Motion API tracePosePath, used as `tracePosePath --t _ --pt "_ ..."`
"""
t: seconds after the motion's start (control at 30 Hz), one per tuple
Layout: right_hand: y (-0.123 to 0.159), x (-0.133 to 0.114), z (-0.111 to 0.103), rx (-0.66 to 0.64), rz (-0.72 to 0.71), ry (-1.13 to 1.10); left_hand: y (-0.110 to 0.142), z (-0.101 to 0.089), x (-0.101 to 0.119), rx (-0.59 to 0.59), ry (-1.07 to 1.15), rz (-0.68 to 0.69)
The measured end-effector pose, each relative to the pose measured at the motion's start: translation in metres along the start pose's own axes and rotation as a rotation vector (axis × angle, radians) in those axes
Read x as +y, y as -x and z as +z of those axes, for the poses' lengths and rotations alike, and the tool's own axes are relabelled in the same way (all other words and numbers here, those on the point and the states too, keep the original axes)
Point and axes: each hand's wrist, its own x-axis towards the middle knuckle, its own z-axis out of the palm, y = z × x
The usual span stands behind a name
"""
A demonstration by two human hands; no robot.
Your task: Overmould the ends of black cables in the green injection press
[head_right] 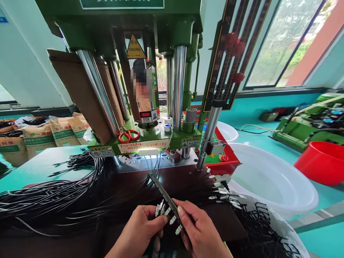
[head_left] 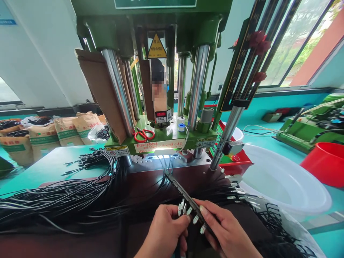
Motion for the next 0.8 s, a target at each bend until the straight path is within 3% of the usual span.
tracePosePath --t 0.17,0.8 --pt "0.0 -0.003 -0.004 -0.075 0.069 0.028 -0.002 -0.003 -0.002 -0.044 0.103 0.007" --pt "0.0 0.003 -0.005 -0.112 -0.082 0.094 -0.006 -0.003 -0.01 -0.037 0.12 0.017"
